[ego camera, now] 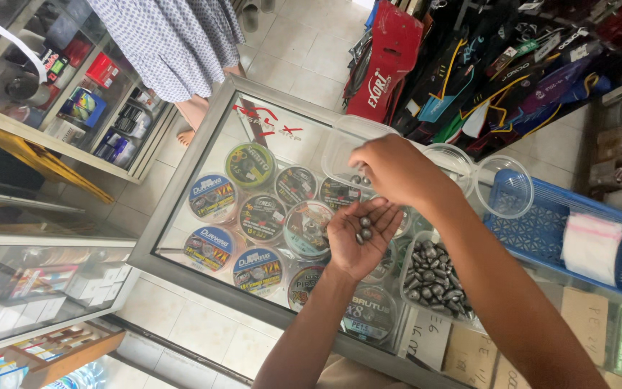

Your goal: The person sorts small, silver, bullet-shaped fishing weights from a large plastic container into two smaller clear plastic containers. They scoop the weights into their hand and transfer them one by one into the smaller containers, which are placed on a glass display counter.

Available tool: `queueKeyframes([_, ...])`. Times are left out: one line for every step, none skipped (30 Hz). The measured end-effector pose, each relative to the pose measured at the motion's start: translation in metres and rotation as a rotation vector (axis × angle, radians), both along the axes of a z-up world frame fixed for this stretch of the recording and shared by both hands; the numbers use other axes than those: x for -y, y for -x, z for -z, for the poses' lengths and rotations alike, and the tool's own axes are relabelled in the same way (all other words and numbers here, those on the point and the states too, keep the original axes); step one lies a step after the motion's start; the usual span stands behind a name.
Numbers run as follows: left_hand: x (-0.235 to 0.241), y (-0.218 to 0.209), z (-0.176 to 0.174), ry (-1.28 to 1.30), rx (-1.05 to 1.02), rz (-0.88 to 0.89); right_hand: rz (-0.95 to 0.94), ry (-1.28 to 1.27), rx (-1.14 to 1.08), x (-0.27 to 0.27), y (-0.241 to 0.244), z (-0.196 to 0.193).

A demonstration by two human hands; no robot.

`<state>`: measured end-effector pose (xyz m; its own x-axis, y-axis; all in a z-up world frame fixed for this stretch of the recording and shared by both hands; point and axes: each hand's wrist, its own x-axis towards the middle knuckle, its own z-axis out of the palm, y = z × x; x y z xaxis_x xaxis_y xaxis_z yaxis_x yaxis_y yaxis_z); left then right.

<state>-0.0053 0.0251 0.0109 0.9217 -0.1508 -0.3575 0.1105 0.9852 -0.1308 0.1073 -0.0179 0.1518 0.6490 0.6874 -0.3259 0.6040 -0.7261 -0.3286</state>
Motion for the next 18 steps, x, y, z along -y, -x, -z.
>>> queueKeyframes([0.001,-0.001,0.008,0.002,-0.004,0.001,0.001,0.002,-0.004,0.007,0.012,-0.010])
queueKeyframes([0.002,-0.003,0.015,0.007,-0.006,0.005,0.001,-0.066,-0.034,0.013,0.024,-0.021])
queueKeyframes([0.003,-0.005,0.023,0.013,-0.008,0.009,0.002,-0.135,-0.063,0.021,0.035,-0.031])
queueKeyframes([0.003,-0.004,0.017,0.014,-0.010,0.011,0.004,-0.134,-0.065,0.027,0.043,-0.025])
queueKeyframes([0.003,-0.004,0.011,0.026,-0.046,0.010,-0.001,-0.138,-0.092,0.033,0.050,-0.018])
queueKeyframes([0.003,-0.003,0.005,0.037,-0.085,0.011,-0.004,-0.143,-0.121,0.040,0.058,-0.011])
queueKeyframes([0.004,-0.002,-0.005,0.038,-0.088,0.015,0.000,-0.142,-0.124,0.045,0.065,-0.004])
queueKeyframes([0.005,-0.002,-0.015,-0.001,-0.018,0.028,0.018,-0.201,-0.094,0.049,0.071,0.002])
queueKeyframes([0.005,-0.001,-0.026,-0.040,0.051,0.042,0.036,-0.260,-0.064,0.053,0.077,0.009])
queueKeyframes([0.006,-0.001,-0.017,-0.041,0.048,0.045,0.039,-0.261,-0.067,0.056,0.081,0.012])
queueKeyframes([0.006,-0.001,-0.008,-0.116,0.112,0.057,0.095,-0.300,-0.073,0.058,0.086,0.015])
queueKeyframes([0.007,0.000,0.001,-0.192,0.176,0.069,0.152,-0.340,-0.080,0.060,0.091,0.019])
queueKeyframes([0.007,0.002,0.000,-0.193,0.171,0.072,0.156,-0.341,-0.084,0.063,0.093,0.024])
queueKeyframes([0.007,0.002,-0.001,-0.193,0.183,0.084,0.183,-0.366,-0.043,0.066,0.095,0.029])
queueKeyframes([0.007,0.002,-0.003,-0.192,0.195,0.095,0.210,-0.391,-0.002,0.069,0.097,0.034])
queueKeyframes([0.008,0.003,-0.004,-0.195,0.194,0.101,0.215,-0.393,-0.003,0.072,0.099,0.040])
queueKeyframes([0.008,0.003,-0.006,-0.210,0.194,0.110,0.227,-0.399,0.027,0.075,0.102,0.045])
queueKeyframes([0.009,0.003,-0.007,-0.224,0.196,0.121,0.240,-0.403,0.058,0.078,0.104,0.051])
